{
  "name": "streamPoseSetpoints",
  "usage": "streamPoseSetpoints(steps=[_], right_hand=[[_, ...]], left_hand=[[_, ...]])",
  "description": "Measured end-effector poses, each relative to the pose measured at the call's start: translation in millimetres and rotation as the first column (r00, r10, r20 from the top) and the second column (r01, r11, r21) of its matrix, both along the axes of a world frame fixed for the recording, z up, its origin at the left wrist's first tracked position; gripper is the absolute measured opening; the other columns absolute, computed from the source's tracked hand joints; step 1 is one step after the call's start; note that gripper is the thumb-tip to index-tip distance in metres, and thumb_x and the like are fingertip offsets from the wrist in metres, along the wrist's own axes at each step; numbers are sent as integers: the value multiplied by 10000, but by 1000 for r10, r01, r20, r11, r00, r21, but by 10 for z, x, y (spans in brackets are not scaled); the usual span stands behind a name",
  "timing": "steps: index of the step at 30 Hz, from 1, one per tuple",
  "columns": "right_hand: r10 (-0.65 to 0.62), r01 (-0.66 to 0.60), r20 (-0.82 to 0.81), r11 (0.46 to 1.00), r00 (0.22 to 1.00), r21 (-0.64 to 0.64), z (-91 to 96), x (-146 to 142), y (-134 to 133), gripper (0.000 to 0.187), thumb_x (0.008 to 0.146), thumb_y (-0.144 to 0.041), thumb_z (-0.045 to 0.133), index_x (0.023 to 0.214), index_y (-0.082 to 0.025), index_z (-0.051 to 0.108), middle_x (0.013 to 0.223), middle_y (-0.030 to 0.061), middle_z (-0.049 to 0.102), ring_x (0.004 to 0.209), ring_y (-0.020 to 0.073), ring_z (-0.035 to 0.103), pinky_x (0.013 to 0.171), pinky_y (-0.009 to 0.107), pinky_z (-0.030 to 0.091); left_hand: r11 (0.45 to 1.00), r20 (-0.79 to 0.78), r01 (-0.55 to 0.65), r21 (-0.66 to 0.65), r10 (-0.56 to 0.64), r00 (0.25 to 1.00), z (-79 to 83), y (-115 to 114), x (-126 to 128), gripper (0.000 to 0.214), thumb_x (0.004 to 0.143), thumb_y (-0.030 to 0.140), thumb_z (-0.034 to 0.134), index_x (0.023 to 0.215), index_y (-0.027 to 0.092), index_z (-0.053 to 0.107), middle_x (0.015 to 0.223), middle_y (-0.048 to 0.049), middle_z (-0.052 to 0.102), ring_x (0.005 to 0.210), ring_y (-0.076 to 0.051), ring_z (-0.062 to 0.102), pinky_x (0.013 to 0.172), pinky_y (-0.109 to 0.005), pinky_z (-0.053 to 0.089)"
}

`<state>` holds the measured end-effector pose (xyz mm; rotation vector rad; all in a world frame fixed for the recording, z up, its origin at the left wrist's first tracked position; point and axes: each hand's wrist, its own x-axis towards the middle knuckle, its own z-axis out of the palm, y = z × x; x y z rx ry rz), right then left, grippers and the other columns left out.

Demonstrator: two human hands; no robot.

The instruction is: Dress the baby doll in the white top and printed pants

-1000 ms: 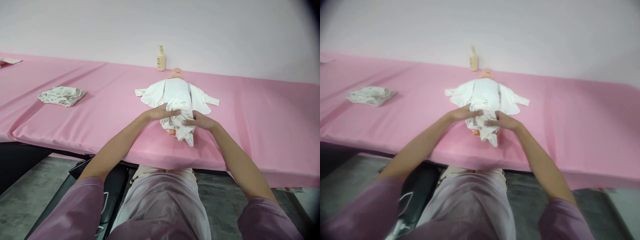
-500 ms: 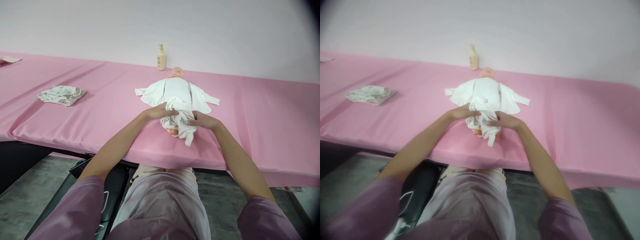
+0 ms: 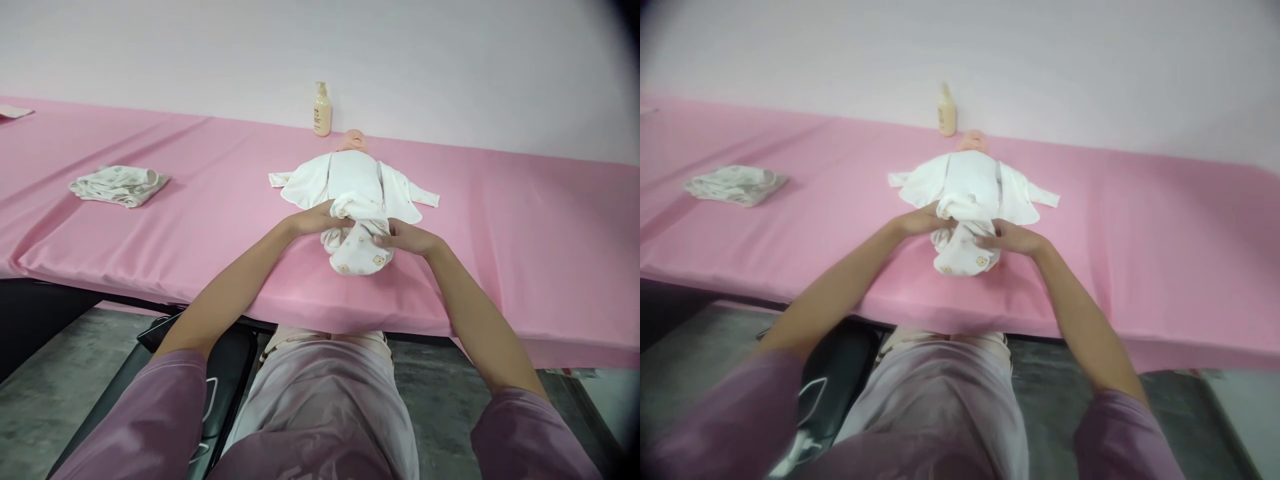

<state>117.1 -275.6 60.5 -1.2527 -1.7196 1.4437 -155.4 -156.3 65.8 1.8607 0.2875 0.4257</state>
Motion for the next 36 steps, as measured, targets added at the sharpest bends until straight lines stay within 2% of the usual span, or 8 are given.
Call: streamPoseSetpoints(steps=[4, 10, 13, 19, 22, 25, 28, 36], right_hand=[[44, -44, -13, 999, 999, 15, 3, -12, 2, 670, 682, -635, 1130, 1159, -221, 905, 1123, 98, 886, 1121, 364, 834, 969, 460, 690], [-91, 123, -314, 989, 945, 85, -110, -124, 44, 691, 929, -846, 895, 1233, -225, 885, 1201, 132, 883, 1209, 360, 834, 1082, 482, 678], [-37, 53, -238, 997, 971, 62, -91, -74, 33, 686, 937, -795, 923, 1322, -229, 874, 1249, 126, 880, 1218, 346, 828, 1090, 472, 673], [171, -171, 21, 985, 985, -1, 12, 53, -18, 773, 714, -646, 1117, 1308, -209, 883, 1236, 110, 885, 1172, 366, 825, 982, 462, 699], [88, -82, -86, 994, 992, 68, -18, -17, -23, 746, 800, -703, 1058, 1329, -214, 866, 1304, 118, 871, 1244, 358, 813, 1057, 457, 685], [-52, 79, -256, 992, 965, 97, -74, -127, -10, 781, 898, -863, 906, 1338, -220, 846, 1302, 132, 863, 1291, 360, 799, 1102, 481, 676], [-91, 115, -295, 991, 951, 66, -97, -202, -2, 802, 844, -872, 942, 1304, -223, 835, 1226, 122, 865, 1262, 359, 798, 1095, 488, 681], [-12, 40, -283, 995, 959, 91, -112, -78, 38, 795, 812, -848, 985, 1250, -204, 825, 1233, 137, 852, 1251, 364, 786, 1083, 466, 664]], left_hand=[[1000, -33, 15, -8, -15, 999, -14, 2, 5, 789, 852, 714, 990, 1423, 194, 824, 1427, -164, 849, 1444, -409, 755, 1275, -538, 594], [995, -128, 97, -7, -97, 987, -16, 42, -10, 801, 787, 679, 1055, 1381, 188, 837, 1378, -168, 867, 1310, -396, 821, 1098, -493, 681], [997, -94, 72, 10, -71, 993, 19, 25, -16, 752, 846, 668, 1022, 1404, 201, 832, 1419, -163, 855, 1395, -388, 790, 1192, -508, 648], [999, -26, 19, 34, -18, 999, 59, -7, -17, 781, 858, 732, 980, 1421, 211, 832, 1469, -149, 833, 1482, -415, 726, 1301, -543, 569], [998, -60, 36, 43, -33, 998, 32, 22, -22, 768, 865, 733, 979, 1393, 194, 834, 1394, -157, 852, 1412, -407, 766, 1234, -512, 612], [997, -128, 70, 17, -68, 989, -5, 66, -23, 830, 728, 737, 1058, 1307, 179, 853, 1222, -148, 883, 1207, -390, 838, 1057, -477, 686], [993, -206, 113, 35, -103, 973, -14, 75, -18, 841, 616, 632, 1134, 1280, 191, 864, 1175, -133, 890, 1106, -376, 857, 959, -467, 711], [999, -55, 6, 48, -3, 998, 13, 20, -34, 995, 821, 840, 975, 1532, 177, 760, 1481, -199, 824, 1476, -461, 735, 1268, -563, 608]])
